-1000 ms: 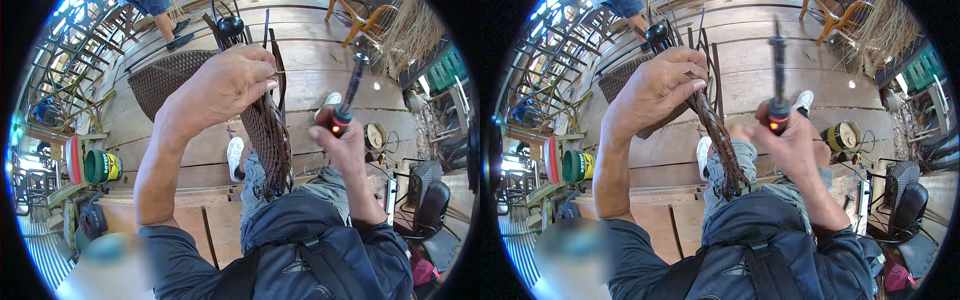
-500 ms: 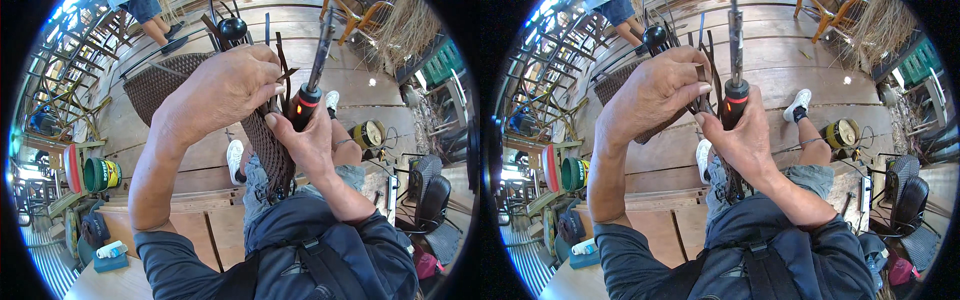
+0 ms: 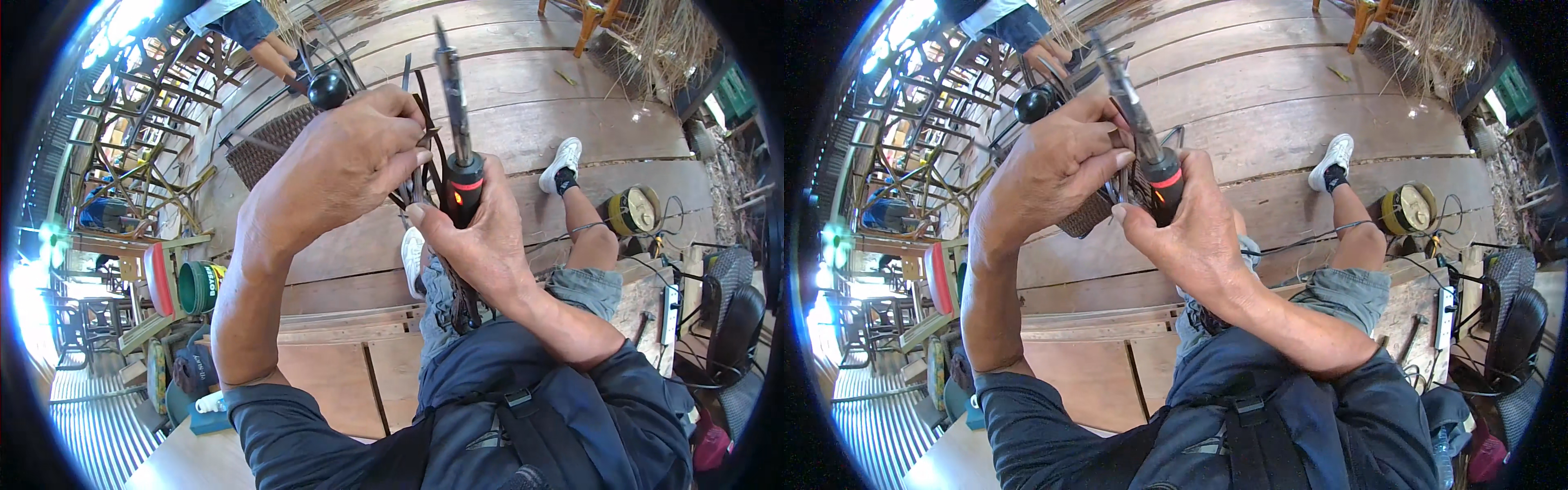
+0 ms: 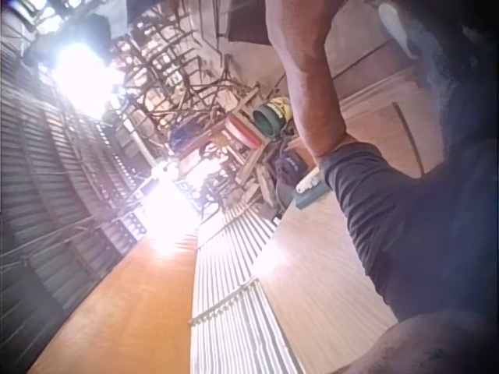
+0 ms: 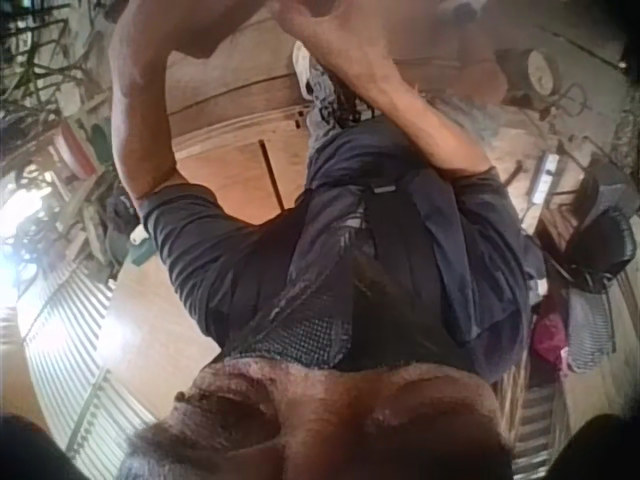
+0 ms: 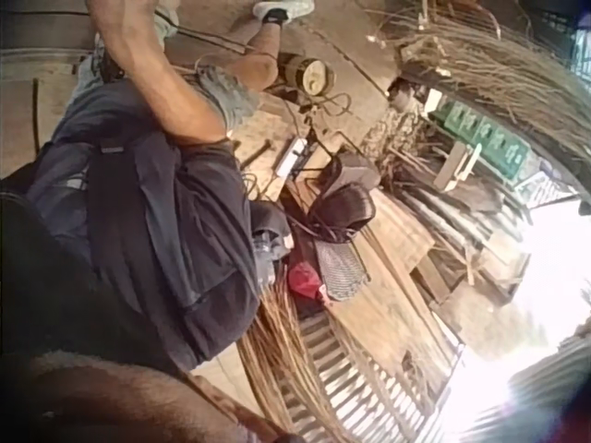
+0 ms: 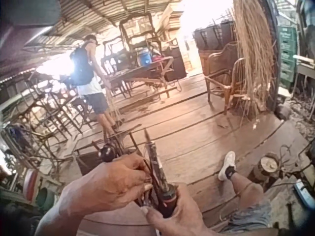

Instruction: Repairing a woven synthetic rattan chair using a soldering iron to fuse the strips.

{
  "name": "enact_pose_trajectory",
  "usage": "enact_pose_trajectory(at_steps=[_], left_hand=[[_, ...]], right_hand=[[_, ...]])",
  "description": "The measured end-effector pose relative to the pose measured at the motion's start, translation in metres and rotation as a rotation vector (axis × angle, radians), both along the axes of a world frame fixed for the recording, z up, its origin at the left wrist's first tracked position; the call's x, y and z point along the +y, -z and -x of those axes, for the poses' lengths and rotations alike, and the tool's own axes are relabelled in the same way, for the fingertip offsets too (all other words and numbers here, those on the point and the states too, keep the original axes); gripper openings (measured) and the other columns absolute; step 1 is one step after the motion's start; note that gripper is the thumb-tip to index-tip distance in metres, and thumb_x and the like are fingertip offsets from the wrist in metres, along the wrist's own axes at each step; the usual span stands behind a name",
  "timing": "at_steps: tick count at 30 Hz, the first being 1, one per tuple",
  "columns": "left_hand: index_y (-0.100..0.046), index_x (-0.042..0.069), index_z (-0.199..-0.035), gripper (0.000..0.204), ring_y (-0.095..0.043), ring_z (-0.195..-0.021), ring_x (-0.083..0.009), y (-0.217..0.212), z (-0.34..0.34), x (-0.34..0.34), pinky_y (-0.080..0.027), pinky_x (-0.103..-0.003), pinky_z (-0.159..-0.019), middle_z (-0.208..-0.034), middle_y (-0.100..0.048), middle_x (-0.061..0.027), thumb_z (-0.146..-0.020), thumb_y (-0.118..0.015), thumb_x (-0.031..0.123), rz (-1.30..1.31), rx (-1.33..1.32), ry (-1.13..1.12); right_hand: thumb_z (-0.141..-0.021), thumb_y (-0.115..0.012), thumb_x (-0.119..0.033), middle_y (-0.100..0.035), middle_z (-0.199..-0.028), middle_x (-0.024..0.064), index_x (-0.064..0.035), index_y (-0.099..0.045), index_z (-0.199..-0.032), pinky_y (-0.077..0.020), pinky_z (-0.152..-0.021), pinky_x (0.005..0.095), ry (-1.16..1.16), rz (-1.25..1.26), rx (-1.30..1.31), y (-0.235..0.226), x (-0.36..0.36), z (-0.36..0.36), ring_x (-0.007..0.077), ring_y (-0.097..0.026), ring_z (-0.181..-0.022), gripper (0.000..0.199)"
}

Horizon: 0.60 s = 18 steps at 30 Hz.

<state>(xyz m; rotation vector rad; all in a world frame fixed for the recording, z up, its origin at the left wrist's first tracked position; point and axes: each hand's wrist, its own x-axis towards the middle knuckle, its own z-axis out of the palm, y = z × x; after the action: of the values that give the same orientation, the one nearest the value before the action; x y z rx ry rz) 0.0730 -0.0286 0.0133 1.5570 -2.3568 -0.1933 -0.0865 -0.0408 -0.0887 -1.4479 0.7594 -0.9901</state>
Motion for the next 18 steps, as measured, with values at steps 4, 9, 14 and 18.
enact_pose_trajectory(at_steps=[4,9,14,18], left_hand=[[-0.064,-0.004,-0.085,0.014,-0.060,-0.088,-0.0326,0.001,-0.004,0.000,-0.049,-0.039,-0.077,-0.093,-0.059,-0.0159,-0.083,-0.061,0.010,-0.029,0.020,-0.028],[-0.057,-0.005,-0.079,0.015,-0.059,-0.085,-0.0295,0.001,-0.004,-0.002,-0.046,-0.037,-0.075,-0.096,-0.058,-0.0147,-0.085,-0.061,0.008,0.004,-0.003,0.026],[-0.060,-0.006,-0.082,0.018,-0.060,-0.090,-0.0304,0.001,-0.008,0.004,-0.047,-0.037,-0.079,-0.099,-0.059,-0.0152,-0.087,-0.059,0.011,-0.020,-0.052,-0.002],[-0.061,-0.006,-0.083,0.018,-0.060,-0.091,-0.0309,0.002,-0.006,0.003,-0.048,-0.037,-0.080,-0.100,-0.059,-0.0151,-0.087,-0.059,0.011,-0.056,-0.065,-0.029]], right_hand=[[-0.073,-0.076,-0.025,-0.059,-0.085,0.0072,-0.0014,-0.047,-0.107,-0.0485,-0.070,0.0307,-0.109,-0.145,0.014,0.000,-0.003,0.006,0.0154,-0.058,-0.075,0.050],[-0.089,-0.061,-0.008,-0.052,-0.089,0.0009,-0.0026,-0.049,-0.116,-0.0418,-0.059,0.0230,0.080,0.075,-0.005,0.028,-0.038,0.068,0.0072,-0.048,-0.071,0.030],[-0.089,-0.058,-0.003,-0.057,-0.098,0.0029,-0.0019,-0.055,-0.118,-0.0435,-0.080,0.0243,0.149,0.337,0.461,0.007,-0.084,0.137,0.0102,-0.052,-0.089,0.029],[-0.088,-0.065,-0.011,-0.060,-0.098,0.0053,0.0002,-0.056,-0.121,-0.0444,-0.081,0.0270,-0.015,0.448,0.619,-0.024,-0.078,0.166,0.0139,-0.054,-0.086,0.036]])
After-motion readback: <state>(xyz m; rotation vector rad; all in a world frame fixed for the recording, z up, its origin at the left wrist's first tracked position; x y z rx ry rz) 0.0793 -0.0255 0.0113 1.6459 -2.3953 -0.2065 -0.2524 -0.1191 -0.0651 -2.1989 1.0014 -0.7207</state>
